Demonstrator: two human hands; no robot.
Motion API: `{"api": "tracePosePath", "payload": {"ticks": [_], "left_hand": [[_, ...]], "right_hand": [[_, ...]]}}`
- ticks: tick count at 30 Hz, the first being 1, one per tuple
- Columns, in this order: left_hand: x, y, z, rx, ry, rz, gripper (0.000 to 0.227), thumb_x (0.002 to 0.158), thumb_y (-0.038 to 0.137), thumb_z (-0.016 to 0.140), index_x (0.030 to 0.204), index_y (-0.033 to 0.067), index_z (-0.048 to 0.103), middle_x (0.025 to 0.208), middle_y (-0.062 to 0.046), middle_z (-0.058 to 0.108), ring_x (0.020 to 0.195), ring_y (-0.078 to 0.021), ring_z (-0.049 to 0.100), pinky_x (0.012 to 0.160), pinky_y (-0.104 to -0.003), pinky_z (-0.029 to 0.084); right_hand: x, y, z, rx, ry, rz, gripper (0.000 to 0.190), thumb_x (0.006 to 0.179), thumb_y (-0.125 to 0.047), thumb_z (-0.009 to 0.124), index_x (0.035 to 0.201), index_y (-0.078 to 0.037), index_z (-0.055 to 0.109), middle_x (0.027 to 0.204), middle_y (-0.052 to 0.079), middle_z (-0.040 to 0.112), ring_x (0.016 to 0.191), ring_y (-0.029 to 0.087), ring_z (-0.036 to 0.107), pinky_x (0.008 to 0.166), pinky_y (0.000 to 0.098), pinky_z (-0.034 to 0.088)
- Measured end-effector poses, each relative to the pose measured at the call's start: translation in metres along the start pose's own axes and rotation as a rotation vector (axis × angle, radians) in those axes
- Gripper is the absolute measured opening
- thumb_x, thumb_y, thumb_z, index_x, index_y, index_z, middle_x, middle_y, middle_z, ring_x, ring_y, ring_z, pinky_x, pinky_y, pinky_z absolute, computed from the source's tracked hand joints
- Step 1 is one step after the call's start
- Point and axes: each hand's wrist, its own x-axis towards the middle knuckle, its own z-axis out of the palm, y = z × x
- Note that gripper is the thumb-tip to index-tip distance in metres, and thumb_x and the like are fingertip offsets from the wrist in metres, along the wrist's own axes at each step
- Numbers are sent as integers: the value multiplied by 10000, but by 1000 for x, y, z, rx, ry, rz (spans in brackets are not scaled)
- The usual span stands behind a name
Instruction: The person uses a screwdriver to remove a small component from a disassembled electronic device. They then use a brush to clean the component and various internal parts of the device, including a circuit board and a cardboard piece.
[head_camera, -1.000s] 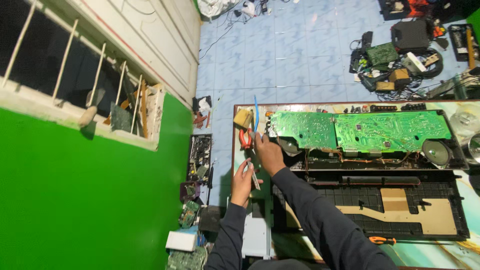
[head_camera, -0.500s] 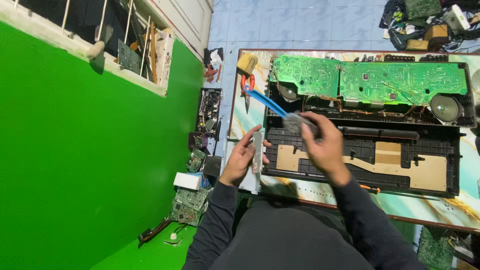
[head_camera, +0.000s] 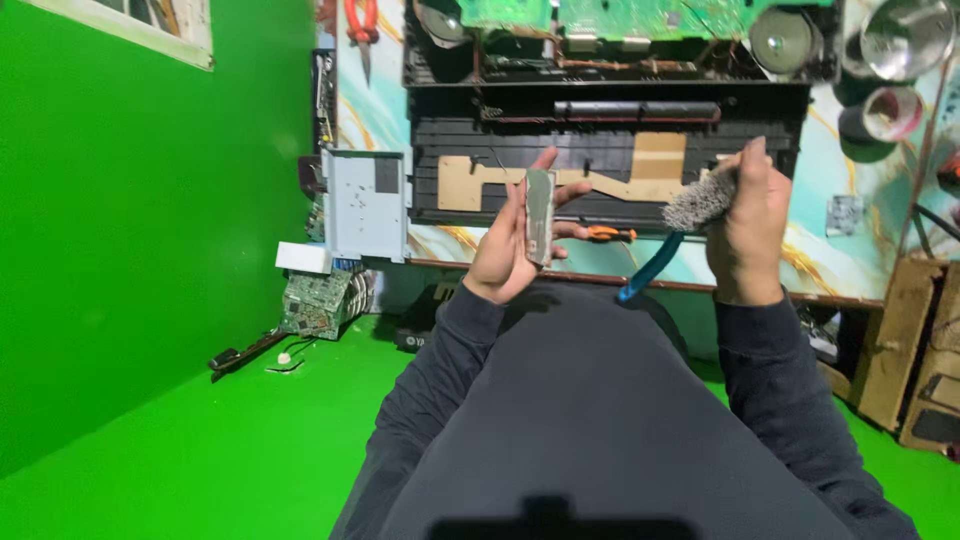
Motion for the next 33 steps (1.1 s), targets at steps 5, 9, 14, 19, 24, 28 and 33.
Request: {"api": "tracePosePath", "payload": {"ticks": [5, 9, 14, 19, 24, 28, 33], "left_hand": [[14, -37, 11, -51, 43, -22, 623, 1150, 555, 217, 1655, 198, 294, 1344, -122, 624, 1121, -266, 694, 905, -374, 575], [22, -56, 0, -69, 126, -56, 546, 1181, 458, 258, 1663, 205, 299, 1290, -92, 630, 1225, -263, 641, 994, -382, 527], [26, -69, -10, -179, 38, 31, 573, 1195, 451, 271, 1636, 92, 342, 1271, -102, 631, 1311, -297, 586, 1106, -427, 502], [31, -71, -15, -207, 14, 80, 560, 1222, 435, 243, 1605, 51, 386, 1468, -125, 575, 1413, -323, 538, 1229, -451, 435], [36, -71, -5, -87, 36, 131, 559, 1177, 436, 217, 1563, 77, 402, 1625, -123, 443, 1473, -301, 486, 1256, -469, 394], [30, -85, 2, -16, 126, 120, 563, 1199, 422, 193, 1592, 71, 390, 1630, -120, 445, 1501, -265, 444, 1287, -416, 349], [37, -79, -3, -100, 65, 252, 539, 1203, 410, 188, 1583, 83, 387, 1621, -115, 463, 1493, -285, 463, 1282, -429, 359]], "right_hand": [[-9, -5, -1, 113, 56, 174, 465, 1097, -540, 523, 1122, -86, 620, 939, 17, 636, 828, 125, 657, 768, 313, 562], [-15, -6, 2, 167, -67, 354, 710, 997, -661, 282, 1048, -28, 599, 862, 66, 668, 764, 173, 700, 798, 373, 663], [-44, -2, 8, 47, -227, 276, 632, 1145, -572, 309, 1295, -28, 594, 916, 39, 633, 664, 135, 536, 588, 307, 445], [-49, -36, 33, -896, -397, -307, 368, 1168, -279, 495, 1432, -26, 533, 994, 153, 604, 822, 296, 620, 733, 396, 517], [-76, -50, 79, -1316, -526, -451, 529, 995, -208, 672, 1457, -17, 500, 1069, 203, 642, 704, 380, 665, 553, 456, 515], [-60, -52, 94, -1308, -456, -632, 521, 1035, -185, 668, 1494, -19, 489, 1134, 187, 632, 736, 355, 677, 580, 433, 530], [-83, -44, 89, -1367, -548, -683, 567, 1004, -155, 662, 1527, -31, 482, 1118, 162, 610, 779, 316, 703, 597, 412, 540]]}}
